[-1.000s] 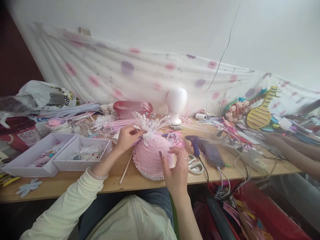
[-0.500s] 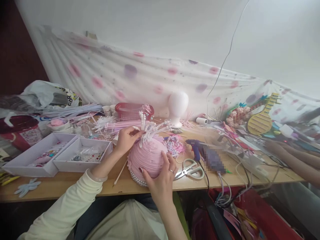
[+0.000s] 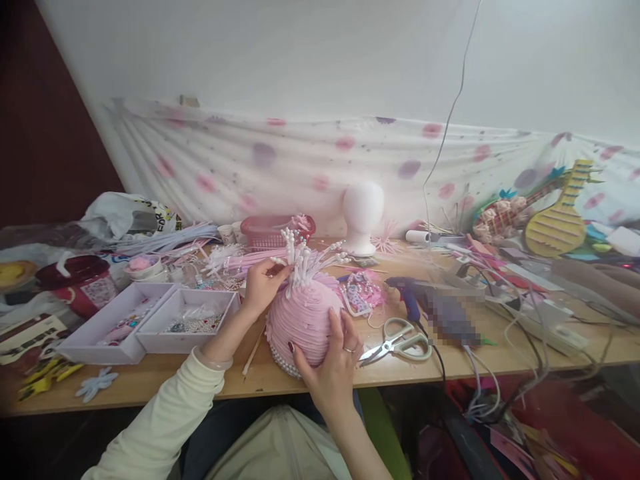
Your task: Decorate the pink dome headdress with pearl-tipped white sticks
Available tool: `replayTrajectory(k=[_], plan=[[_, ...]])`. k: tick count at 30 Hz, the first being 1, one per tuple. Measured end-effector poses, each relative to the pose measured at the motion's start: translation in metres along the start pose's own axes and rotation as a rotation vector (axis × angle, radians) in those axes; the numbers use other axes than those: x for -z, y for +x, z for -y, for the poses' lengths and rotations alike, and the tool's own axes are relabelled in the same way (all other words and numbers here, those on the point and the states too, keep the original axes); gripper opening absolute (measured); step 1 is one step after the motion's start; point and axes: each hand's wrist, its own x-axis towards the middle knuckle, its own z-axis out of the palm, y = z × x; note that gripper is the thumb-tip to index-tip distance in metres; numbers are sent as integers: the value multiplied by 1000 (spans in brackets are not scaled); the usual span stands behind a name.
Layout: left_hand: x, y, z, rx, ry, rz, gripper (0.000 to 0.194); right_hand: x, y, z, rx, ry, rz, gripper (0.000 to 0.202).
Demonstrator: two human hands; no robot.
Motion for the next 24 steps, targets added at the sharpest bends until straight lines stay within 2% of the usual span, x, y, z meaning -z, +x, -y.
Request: replayTrajectory(k=[6, 11, 18, 24], plan=[[5, 4, 3, 55, -71, 98, 21, -1, -1, -2, -10, 25, 5, 76], [13, 2, 0, 98, -106, 158, 16, -1, -2, -3, -19, 43, 15, 77], [21, -7, 0, 125, -5, 161, 15, -1, -3, -4, -7, 40, 10, 78], [22, -8, -8, 128, 47, 110, 12, 0, -3, -4, -17, 47, 19, 78]])
